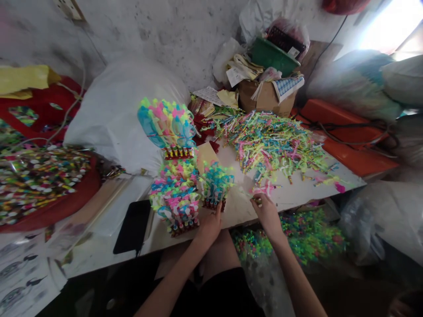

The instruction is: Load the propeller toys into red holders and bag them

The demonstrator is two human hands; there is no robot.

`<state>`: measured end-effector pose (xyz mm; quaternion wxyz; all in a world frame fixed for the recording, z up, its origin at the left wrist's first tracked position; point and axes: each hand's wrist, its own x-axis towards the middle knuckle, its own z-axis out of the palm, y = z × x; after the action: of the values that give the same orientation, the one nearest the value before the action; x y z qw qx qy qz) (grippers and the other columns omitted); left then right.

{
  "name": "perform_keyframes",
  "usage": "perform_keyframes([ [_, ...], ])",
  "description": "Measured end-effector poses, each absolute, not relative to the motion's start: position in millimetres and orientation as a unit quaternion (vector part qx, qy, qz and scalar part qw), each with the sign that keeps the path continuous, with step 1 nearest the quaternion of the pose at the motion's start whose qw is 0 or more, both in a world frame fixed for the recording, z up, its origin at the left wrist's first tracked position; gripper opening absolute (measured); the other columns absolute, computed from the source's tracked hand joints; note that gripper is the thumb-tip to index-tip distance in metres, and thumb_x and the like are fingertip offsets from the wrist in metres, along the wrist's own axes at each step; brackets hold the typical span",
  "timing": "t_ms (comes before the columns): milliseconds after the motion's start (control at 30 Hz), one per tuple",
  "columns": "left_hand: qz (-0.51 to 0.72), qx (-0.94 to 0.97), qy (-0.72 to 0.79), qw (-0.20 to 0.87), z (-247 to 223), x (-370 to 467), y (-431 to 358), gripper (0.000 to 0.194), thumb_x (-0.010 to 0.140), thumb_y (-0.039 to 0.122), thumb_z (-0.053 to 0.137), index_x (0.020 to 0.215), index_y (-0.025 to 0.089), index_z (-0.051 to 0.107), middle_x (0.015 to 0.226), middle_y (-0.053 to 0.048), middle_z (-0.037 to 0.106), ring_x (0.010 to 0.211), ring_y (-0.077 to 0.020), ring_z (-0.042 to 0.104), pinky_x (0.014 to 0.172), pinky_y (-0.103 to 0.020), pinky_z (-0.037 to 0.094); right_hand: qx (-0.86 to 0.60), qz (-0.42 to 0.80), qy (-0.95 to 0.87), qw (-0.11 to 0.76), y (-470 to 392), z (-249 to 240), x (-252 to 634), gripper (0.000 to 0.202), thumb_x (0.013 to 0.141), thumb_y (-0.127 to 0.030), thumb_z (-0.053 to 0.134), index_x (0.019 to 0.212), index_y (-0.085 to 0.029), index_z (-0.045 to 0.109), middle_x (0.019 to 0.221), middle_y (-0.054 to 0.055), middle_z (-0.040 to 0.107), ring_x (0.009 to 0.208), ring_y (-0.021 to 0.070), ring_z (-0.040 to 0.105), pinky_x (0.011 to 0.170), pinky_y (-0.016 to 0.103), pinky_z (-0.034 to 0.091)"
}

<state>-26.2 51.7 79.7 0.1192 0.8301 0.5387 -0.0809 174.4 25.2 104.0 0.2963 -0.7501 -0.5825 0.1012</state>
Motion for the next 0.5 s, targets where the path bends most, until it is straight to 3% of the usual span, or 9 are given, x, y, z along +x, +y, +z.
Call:
perform_keyframes([
  [100, -0.057, 0.833, 0.533, 0.133, 83.0, -29.7, 50.4, 0.06, 0.087, 0.016, 0.039, 0.144, 0.015, 0.021, 0.093, -0.013, 0.069, 0.08, -0.0259, 0.066, 0.067, -0.034, 0.049, -0.704, 0.154, -0.584, 0.372, 16.5, 123.9, 171.3, 0.024, 0.081, -0.041, 0.051, 0.085, -0.019, 0.058, 0.083, 0.006, 0.066, 0.062, 0.0162, 0.062, 0.059, 0.027, 0.046],
  [267, 0.067, 0.794, 0.564, 0.219, 80.7, -42.3, 35.9, 0.051, 0.088, 0.019, 0.038, 0.139, 0.018, 0.032, 0.099, -0.008, 0.068, 0.084, -0.0196, 0.065, 0.074, -0.028, 0.047, -0.708, 0.209, -0.565, 0.368, 12.3, 132.4, 161.3, 0.028, 0.074, -0.048, 0.059, 0.072, -0.02, 0.06, 0.069, 0.004, 0.067, 0.061, 0.0184, 0.062, 0.059, 0.028, 0.045],
  [500, 0.113, 0.714, 0.572, 0.389, 64.0, -64.9, 2.8, 0.037, 0.088, 0.019, 0.04, 0.124, 0.019, 0.048, 0.095, -0.004, 0.069, 0.083, -0.0172, 0.065, 0.073, -0.026, 0.046, -0.652, 0.47, -0.257, 0.537, -7.2, 70.5, 189.5, 0.035, 0.055, -0.047, 0.076, 0.066, -0.017, 0.06, 0.056, 0.001, 0.064, 0.049, 0.0143, 0.058, 0.048, 0.025, 0.046],
])
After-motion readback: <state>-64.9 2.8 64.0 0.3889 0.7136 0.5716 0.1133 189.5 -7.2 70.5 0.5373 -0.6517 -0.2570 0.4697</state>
